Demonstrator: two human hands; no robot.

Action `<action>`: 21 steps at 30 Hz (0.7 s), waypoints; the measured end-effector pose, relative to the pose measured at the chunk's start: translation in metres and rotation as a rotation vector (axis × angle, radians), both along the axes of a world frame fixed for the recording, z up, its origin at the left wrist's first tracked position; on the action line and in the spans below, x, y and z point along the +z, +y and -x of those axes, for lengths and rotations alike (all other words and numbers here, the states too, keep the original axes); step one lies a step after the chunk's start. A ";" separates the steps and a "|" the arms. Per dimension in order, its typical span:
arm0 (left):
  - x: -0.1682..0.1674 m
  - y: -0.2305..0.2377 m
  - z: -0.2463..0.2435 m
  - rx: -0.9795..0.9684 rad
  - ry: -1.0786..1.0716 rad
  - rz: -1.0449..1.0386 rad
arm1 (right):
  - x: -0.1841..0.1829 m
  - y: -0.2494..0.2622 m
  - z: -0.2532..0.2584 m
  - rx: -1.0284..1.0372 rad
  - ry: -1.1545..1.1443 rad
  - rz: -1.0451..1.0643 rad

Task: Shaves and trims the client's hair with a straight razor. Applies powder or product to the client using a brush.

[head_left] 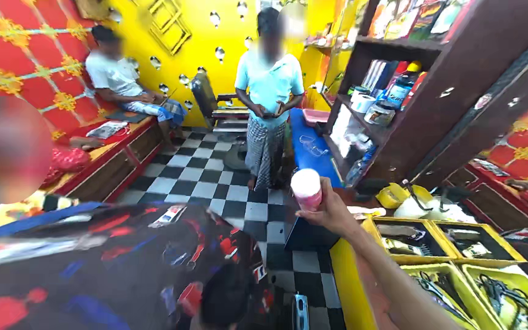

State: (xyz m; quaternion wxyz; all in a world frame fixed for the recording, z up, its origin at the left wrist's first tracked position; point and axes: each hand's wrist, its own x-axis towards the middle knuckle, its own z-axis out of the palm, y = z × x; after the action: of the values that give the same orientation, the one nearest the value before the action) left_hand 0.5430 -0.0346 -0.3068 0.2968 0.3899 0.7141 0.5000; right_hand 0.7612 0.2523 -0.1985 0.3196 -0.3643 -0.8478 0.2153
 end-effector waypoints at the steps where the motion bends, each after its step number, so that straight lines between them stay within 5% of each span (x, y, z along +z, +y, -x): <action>1: 0.001 0.001 0.002 0.022 0.011 -0.025 | -0.002 -0.018 0.004 0.099 -0.220 -0.140; 3: -0.010 0.005 0.011 0.028 0.035 -0.052 | 0.009 -0.047 0.012 0.248 -0.479 -0.449; 8: -0.024 0.003 0.019 -0.040 0.042 -0.112 | 0.054 -0.115 0.030 0.436 -0.550 -0.855; 21: -0.019 -0.018 0.020 -0.114 0.142 -0.050 | 0.063 -0.155 0.044 0.457 -0.695 -0.964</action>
State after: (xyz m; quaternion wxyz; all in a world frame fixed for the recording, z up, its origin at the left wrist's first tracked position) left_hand 0.5226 -0.0529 -0.3256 0.2637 0.4717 0.6972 0.4711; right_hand 0.7174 0.0968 -0.1352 0.0998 -0.0383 -0.9601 -0.2584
